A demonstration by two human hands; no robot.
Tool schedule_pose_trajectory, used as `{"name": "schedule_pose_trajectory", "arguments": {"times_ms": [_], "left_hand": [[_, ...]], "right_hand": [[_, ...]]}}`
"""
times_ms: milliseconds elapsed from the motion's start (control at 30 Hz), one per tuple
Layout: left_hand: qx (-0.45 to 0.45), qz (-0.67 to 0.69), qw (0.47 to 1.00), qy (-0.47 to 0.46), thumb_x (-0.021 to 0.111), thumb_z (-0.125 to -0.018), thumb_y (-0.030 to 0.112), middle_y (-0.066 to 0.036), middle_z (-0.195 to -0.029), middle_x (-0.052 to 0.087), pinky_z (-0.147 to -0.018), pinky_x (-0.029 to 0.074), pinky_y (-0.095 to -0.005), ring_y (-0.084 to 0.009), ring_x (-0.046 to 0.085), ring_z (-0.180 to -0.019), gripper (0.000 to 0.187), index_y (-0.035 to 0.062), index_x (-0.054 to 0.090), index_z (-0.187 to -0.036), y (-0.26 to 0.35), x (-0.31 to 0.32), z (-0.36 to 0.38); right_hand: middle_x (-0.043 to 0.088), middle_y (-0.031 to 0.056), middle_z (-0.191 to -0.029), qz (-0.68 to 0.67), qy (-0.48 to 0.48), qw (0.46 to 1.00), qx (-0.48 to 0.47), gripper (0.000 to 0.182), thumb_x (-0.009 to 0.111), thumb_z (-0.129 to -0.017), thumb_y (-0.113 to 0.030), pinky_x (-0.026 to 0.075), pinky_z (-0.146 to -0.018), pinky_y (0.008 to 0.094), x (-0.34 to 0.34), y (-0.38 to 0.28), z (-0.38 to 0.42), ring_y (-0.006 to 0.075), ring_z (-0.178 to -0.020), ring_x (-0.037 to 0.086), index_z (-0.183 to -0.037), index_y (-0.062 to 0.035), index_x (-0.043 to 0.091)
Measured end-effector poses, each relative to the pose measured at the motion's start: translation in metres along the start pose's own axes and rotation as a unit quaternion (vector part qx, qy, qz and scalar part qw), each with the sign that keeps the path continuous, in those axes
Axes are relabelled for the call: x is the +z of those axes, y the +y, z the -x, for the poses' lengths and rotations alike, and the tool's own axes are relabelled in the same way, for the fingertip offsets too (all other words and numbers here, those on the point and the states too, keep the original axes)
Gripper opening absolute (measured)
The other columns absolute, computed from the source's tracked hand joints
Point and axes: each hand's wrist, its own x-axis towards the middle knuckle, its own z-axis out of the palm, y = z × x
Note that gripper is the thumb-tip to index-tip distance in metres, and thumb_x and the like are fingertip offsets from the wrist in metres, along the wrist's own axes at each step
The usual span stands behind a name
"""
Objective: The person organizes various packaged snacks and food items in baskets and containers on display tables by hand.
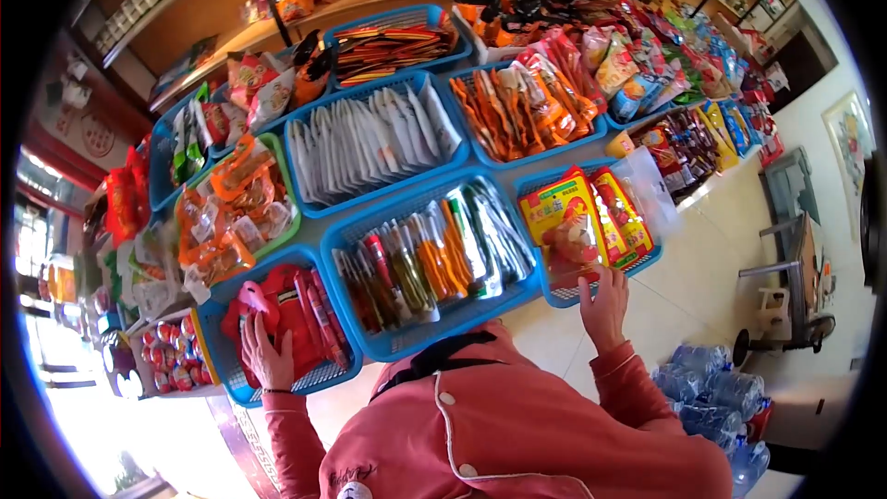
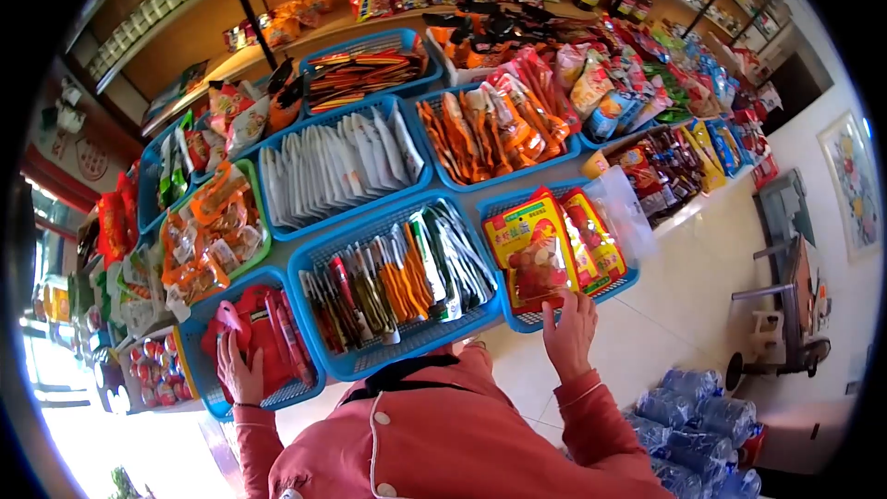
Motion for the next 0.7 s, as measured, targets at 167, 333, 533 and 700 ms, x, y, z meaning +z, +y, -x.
{"name": "schedule_pose_trajectory", "arguments": {"times_ms": [167, 333, 533, 700], "left_hand": [[-0.003, -0.017, 1.0, 0.007, 0.065, -0.084, 0.033, -0.013, -0.143, 0.04, -0.105, 0.029, -0.0494, -0.034, 0.035, -0.133, 0.061, 0.012, 0.042, -0.137, -0.002, 0.003, -0.005], [-0.01, 0.047, 0.999, 0.009, 0.064, -0.082, 0.023, -0.015, -0.137, 0.045, -0.103, 0.033, -0.047, -0.0351, 0.041, -0.127, 0.053, 0.0081, 0.047, -0.131, 0.003, -0.008, -0.008], [-0.01, 0.134, 0.983, 0.127, 0.057, -0.086, 0.011, -0.021, -0.119, 0.057, -0.094, 0.045, -0.0413, -0.0383, 0.054, -0.111, 0.03, 0.0024, 0.057, -0.115, -0.011, -0.012, -0.006], [-0.144, 0.17, 0.947, 0.231, 0.05, -0.094, 0.013, -0.021, -0.1, 0.065, -0.077, 0.052, -0.0409, -0.0381, 0.063, -0.093, 0.023, 0.0032, 0.06, -0.112, -0.03, -0.043, -0.012]], "right_hand": [[0.045, 0.0234, -0.127, -0.023, 0.16, 0.987, -0.004, 0.036, 0.058, -0.087, -0.009, 0.034, -0.102, 0.0456, 0.052, 0.045, -0.002, 0.0406, -0.12, 0.041, -0.12, -0.0011, 0.046], [0.048, 0.0236, -0.125, -0.055, 0.13, 0.99, -0.025, 0.033, 0.056, -0.087, -0.009, 0.034, -0.103, 0.0463, 0.05, 0.071, -0.048, 0.0394, -0.12, 0.044, -0.119, -0.001, 0.049], [0.054, 0.0203, -0.118, 0.078, 0.065, 0.986, -0.132, 0.035, 0.059, -0.088, -0.014, 0.04, -0.097, 0.0444, 0.006, -0.004, -0.07, 0.0377, -0.113, 0.049, -0.121, -0.0018, 0.051], [0.06, 0.0167, -0.115, -0.285, -0.205, 0.904, -0.246, 0.031, 0.062, -0.087, -0.011, 0.047, -0.089, 0.0364, 0.043, -0.176, -0.032, 0.0293, -0.106, 0.059, -0.116, -0.0012, 0.058]]}}
